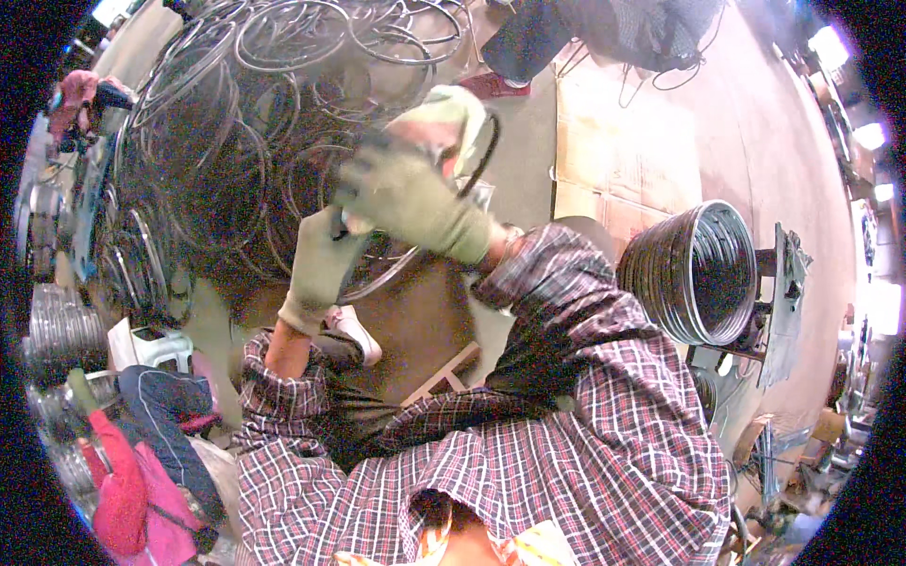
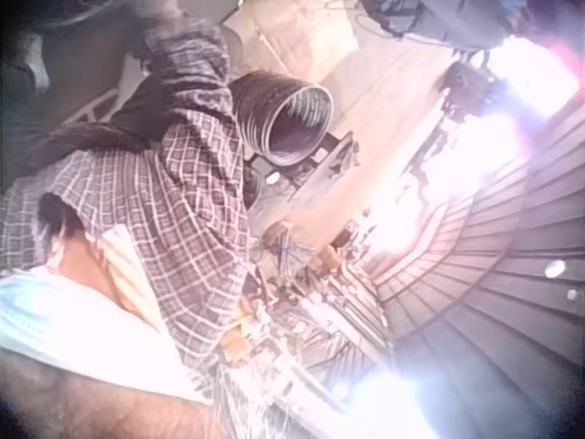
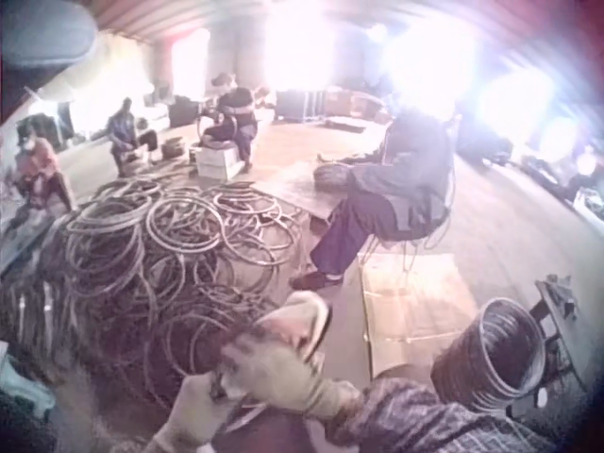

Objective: The worker is cleaning and wiping circular metal rings using a cloth dipped in a solvent bucket.

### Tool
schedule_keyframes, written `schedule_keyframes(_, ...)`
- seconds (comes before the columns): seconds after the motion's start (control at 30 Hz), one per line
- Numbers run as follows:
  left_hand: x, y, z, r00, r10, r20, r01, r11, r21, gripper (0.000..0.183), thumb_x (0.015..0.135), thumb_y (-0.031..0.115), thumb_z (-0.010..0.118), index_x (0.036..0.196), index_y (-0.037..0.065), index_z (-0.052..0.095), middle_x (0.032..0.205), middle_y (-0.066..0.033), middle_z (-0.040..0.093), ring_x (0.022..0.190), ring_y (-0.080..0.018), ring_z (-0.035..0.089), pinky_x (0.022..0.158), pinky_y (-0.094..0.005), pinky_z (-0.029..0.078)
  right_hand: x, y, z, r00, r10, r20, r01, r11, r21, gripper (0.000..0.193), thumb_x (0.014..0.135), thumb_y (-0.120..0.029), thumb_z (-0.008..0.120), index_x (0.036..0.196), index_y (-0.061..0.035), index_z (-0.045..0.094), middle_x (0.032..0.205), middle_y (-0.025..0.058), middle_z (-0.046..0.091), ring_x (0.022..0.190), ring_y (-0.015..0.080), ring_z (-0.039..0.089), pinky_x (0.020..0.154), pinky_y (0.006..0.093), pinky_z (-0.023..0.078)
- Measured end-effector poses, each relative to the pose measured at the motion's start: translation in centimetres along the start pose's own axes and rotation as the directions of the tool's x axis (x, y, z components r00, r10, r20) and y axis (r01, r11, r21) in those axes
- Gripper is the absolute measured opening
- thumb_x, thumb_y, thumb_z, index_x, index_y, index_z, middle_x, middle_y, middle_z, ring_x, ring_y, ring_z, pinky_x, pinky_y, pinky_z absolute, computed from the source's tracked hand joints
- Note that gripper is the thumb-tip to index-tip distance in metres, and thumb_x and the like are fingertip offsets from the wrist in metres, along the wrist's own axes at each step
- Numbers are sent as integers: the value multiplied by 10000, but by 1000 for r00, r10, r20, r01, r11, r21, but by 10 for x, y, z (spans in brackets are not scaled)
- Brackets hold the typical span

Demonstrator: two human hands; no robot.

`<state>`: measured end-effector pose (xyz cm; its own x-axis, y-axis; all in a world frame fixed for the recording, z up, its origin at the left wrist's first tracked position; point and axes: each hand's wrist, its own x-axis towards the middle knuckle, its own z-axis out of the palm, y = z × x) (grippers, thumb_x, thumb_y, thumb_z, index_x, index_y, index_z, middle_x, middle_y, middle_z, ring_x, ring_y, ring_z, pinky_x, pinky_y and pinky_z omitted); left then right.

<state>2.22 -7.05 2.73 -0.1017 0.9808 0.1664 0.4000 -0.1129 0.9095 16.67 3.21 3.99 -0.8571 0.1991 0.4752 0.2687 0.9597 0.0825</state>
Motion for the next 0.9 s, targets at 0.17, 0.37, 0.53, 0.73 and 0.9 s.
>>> schedule_keyframes(0.17, -16, 31, -17, 998, -54, -44, 54, 999, 9, 190, 845, 30, 625, 1019, -43, 649, 637, -17, 547, 586, -47, 456, 522, -261, 407, -27, 76, 1, 916, 332, -224, -344, 939, -17, 233, 721, -213, 677, 938, -133, 707, 852, 90, 674, 828, 232, 679, 721, 365, 519)
schedule_keyframes(0.37, -10, 17, -25, 993, -118, -19, 117, 993, -29, 193, 844, 43, 649, 1017, -42, 656, 655, -61, 588, 627, -55, 483, 566, -272, 440, -26, 90, 12, 751, 475, -459, -369, 878, 306, 149, 754, -161, 672, 863, -60, 688, 774, 130, 661, 730, 277, 667, 650, 367, 515)
schedule_keyframes(0.53, -9, 5, -5, 999, 2, 54, -2, 1000, -8, 176, 845, 79, 637, 969, -46, 636, 698, -191, 581, 632, -83, 496, 591, -307, 453, -10, 13, 4, 958, -17, -287, 42, 996, 79, 188, 746, -180, 606, 912, -115, 665, 878, 60, 629, 842, 254, 632, 729, 383, 505)
schedule_keyframes(0.73, -23, 27, -33, 975, -213, 61, 219, 968, -121, 153, 860, 31, 618, 985, -35, 677, 690, 64, 545, 633, -3, 450, 534, -189, 356, -47, 107, 13, 607, 783, -136, -614, 571, 544, 229, 718, -165, 732, 945, -129, 725, 851, 137, 696, 789, 313, 685, 698, 370, 519)
schedule_keyframes(0.9, -14, 12, -10, 991, -135, -5, 133, 981, -142, 185, 856, 51, 640, 1014, -42, 663, 667, 41, 559, 635, -34, 461, 544, -244, 408, -17, 25, 16, 958, 272, -89, -257, 955, 148, 218, 764, -153, 633, 970, -105, 687, 919, 85, 651, 835, 276, 644, 758, 396, 500)
